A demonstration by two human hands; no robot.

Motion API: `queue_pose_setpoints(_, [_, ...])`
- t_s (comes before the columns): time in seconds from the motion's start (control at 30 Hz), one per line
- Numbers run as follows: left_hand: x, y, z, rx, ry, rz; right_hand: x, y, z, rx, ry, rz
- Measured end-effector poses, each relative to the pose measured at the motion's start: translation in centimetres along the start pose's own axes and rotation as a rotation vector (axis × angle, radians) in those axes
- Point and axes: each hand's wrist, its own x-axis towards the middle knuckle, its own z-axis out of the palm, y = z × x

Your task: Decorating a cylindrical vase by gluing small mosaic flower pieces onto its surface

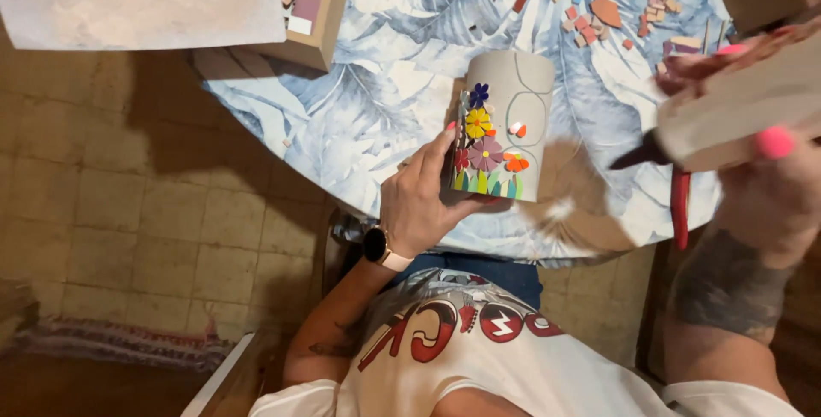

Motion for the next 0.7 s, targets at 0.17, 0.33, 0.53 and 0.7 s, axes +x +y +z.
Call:
queue_pose_setpoints(0.17, [-0.2, -0.2, 0.0, -0.041, -0.031, -0.006, 0.2, -0.1, 2.9, 0.351, -0.159, -0.225])
queue_pose_setpoints(0.33, [-0.3, -0.5, 0.2, -0.028, -0.047, -0.001, 1.0, -0.2, 4.0, 0.31, -0.233, -0.295])
queue_pose_setpoints(0.53, [0.1, 0.0, -0.4, -0.185, -0.037, -0.036, 1.1, -0.6, 4.4, 0.163, -0.252, -0.323])
queue_pose_setpoints(0.7, [-0.5, -0.7, 0.2, -0.045, -0.072, -0.014, 1.4, -1.3, 4.9, 0.043, -0.266, -0.323])
